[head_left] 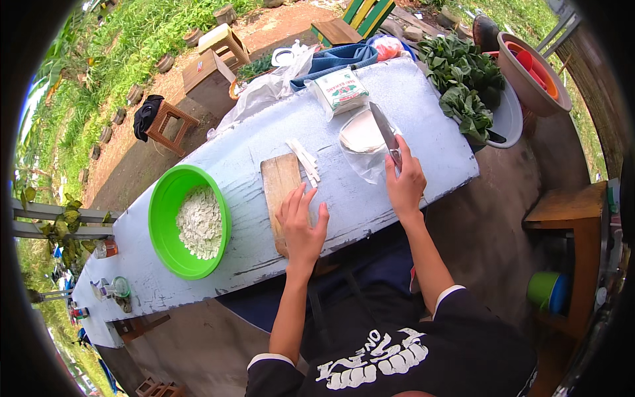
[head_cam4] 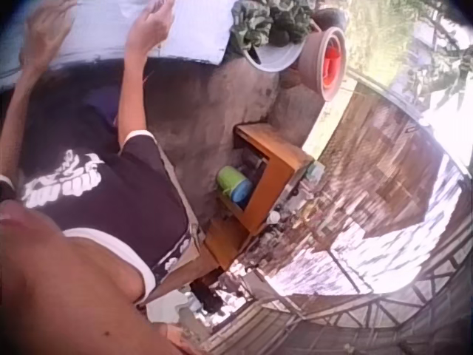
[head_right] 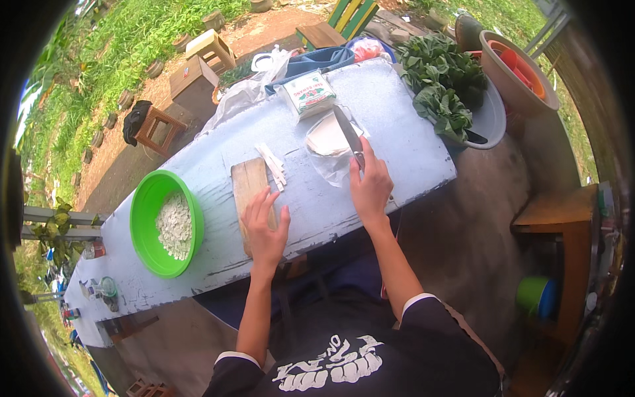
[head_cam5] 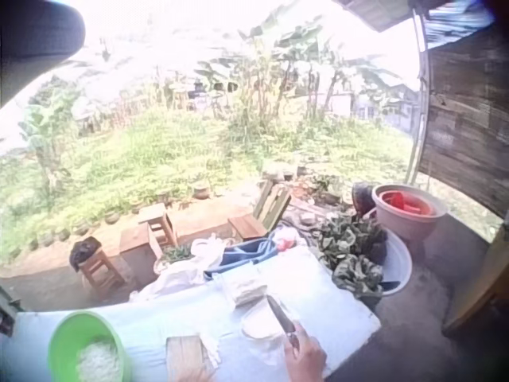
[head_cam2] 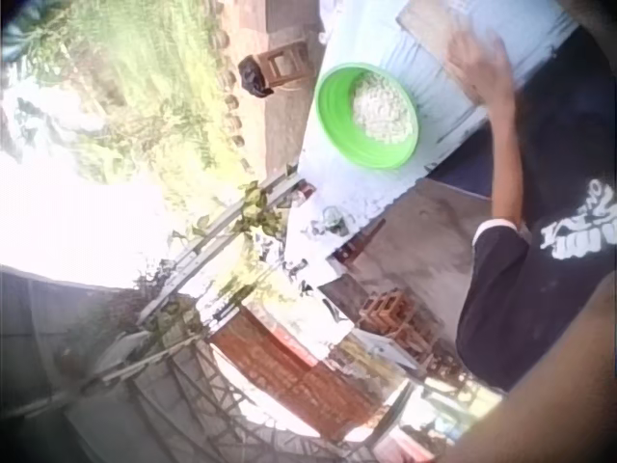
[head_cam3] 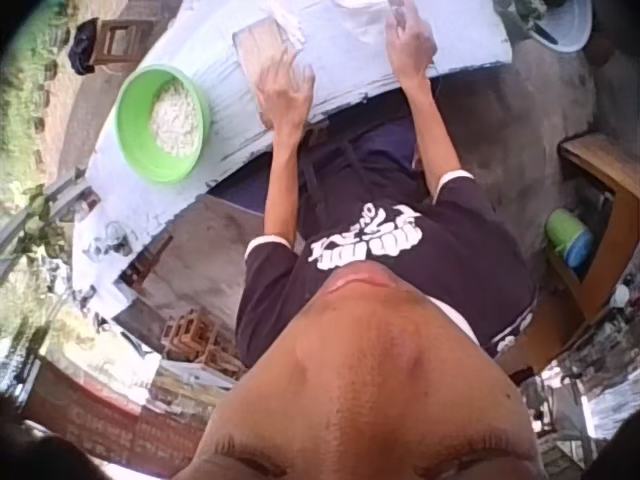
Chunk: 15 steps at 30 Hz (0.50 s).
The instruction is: The person chops white vegetable pieces on a wooden cutting board using a knife and transfers them into a green bowl. The person then slices a block of white tofu into thin strips on the same board.
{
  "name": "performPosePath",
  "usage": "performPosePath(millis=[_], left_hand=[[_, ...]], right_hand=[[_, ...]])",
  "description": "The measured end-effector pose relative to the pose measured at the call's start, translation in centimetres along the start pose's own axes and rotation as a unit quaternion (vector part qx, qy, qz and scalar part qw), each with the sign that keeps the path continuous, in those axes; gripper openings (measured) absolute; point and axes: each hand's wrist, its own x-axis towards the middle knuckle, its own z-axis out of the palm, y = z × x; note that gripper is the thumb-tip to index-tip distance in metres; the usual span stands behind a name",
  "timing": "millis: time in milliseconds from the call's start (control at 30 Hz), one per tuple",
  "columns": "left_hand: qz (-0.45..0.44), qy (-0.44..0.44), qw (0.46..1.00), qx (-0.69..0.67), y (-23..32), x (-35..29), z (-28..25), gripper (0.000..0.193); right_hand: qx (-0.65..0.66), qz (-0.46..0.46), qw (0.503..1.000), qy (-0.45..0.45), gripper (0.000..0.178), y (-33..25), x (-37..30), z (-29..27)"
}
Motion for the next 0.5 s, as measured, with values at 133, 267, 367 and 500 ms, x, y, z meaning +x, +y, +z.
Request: performPosePath(millis=[133, 267, 367, 500], left_hand=[[0.092, -0.018, 0.992, -0.088, 2.6, 5.5, 4.3, 0.031], [0.103, -0.027, 0.991, -0.085, 3.4, 9.4, 8.4, 0.027], [0.113, -0.026, 0.992, -0.056, 3.7, 10.6, 9.7, 0.022], [0.065, -0.042, 0.995, -0.055, 3.9, 10.9, 10.0, 0.019]], right_hand=[[-0.054, -0.083, 0.994, 0.054, 0.051, 3.3, 0.5, 1.6], [-0.093, -0.090, 0.989, 0.074, 0.048, 2.9, 0.1, 1.8], [-0.099, -0.080, 0.989, 0.078, 0.048, 2.6, 0.1, 1.6], [-0.080, -0.074, 0.991, 0.076, 0.048, 2.8, 0.2, 1.8]])
